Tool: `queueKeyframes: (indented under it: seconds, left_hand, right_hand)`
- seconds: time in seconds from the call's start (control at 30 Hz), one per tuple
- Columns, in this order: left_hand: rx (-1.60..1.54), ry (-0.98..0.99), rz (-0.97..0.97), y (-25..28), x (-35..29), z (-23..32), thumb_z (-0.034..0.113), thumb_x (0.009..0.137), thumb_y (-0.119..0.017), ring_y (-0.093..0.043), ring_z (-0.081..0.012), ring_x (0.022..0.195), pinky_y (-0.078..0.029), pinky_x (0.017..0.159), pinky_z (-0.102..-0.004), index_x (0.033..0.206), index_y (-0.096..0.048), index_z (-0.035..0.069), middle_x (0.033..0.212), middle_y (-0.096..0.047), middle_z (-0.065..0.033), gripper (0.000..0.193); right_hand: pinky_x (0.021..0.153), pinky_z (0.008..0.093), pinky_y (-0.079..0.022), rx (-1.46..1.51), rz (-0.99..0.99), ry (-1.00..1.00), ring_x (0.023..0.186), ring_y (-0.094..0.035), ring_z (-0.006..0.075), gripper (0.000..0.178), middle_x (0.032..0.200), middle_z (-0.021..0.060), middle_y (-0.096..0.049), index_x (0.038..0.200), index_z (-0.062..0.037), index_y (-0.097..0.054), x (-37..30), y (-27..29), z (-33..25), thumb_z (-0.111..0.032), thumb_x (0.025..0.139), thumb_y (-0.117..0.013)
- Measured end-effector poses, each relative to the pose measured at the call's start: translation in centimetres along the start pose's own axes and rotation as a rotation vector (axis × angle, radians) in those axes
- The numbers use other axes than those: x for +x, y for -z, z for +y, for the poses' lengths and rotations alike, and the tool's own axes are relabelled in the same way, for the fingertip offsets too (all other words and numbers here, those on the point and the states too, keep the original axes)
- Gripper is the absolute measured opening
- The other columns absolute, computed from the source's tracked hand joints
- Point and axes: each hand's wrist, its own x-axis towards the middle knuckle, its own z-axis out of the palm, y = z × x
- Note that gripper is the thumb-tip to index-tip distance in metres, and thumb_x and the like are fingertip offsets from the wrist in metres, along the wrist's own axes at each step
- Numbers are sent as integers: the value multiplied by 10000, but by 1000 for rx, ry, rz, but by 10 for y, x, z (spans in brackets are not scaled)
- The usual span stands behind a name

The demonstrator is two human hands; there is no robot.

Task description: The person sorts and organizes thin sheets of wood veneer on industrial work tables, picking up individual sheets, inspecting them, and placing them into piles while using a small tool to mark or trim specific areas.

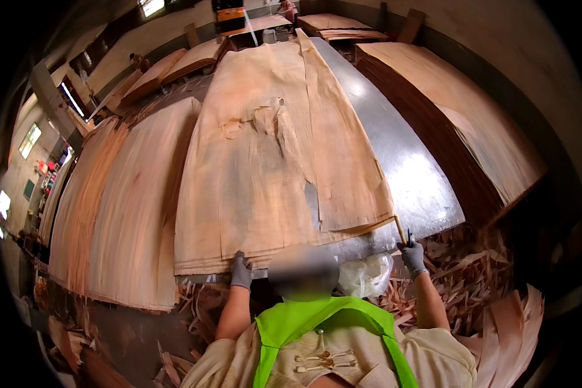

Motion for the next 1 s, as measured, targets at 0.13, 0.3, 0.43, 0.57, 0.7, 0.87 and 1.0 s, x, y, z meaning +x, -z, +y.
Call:
queueKeyframes:
  seconds: [0.13,0.3,0.43,0.57,0.7,0.87,1.0]
  left_hand:
    - [107,-34,120,1,-2,6,241,855,-629,-398,-112,630,-383,569,-270,879,-561,135,728,-425,19,129]
    - [232,-52,188,-5,5,-2,273,850,-610,-454,-126,745,-410,690,-285,929,-571,167,798,-489,19,138]
    - [306,-4,140,8,13,9,245,875,-585,-480,-134,1009,-419,776,-298,1256,-514,160,1203,-519,-3,397]
    - [344,-74,175,16,6,13,272,911,-498,-453,-135,1112,-389,828,-294,1328,-446,173,1335,-472,17,431]
    - [396,-114,92,13,6,10,264,910,-487,-419,-148,1157,-362,881,-304,1391,-373,189,1407,-394,9,500]
    - [423,-78,65,-4,1,2,330,902,-454,-393,-156,1187,-326,892,-331,1399,-362,210,1408,-390,17,520]
    - [446,-62,69,-12,1,6,339,866,-490,-388,-148,1195,-309,911,-313,1375,-398,210,1376,-423,29,534]
  right_hand:
    - [431,287,-350,-97,-24,-103,455,-446,95,210,559,17,-522,804,23,-653,9,47,11,-182,808,-700]
    - [437,291,-347,-130,16,-23,484,-447,111,132,568,27,-515,836,19,-643,34,138,73,-101,782,-653]
    - [413,288,-339,-74,74,-177,465,-450,125,109,543,26,-495,768,9,-603,25,228,103,-89,756,-649]
    - [363,274,-316,-13,9,-313,382,-422,123,175,518,6,-482,706,-45,-557,-16,262,101,-140,779,-685]
    - [392,265,-321,32,-38,-406,424,-428,116,150,559,18,-496,780,-38,-567,-55,254,107,-144,803,-670]
    - [406,268,-328,33,-62,-454,439,-432,107,197,564,21,-506,777,-31,-570,-110,212,98,-190,804,-683]
    - [520,265,-412,-68,35,-326,564,-508,102,212,651,23,-593,874,15,-645,-157,167,118,-182,808,-684]
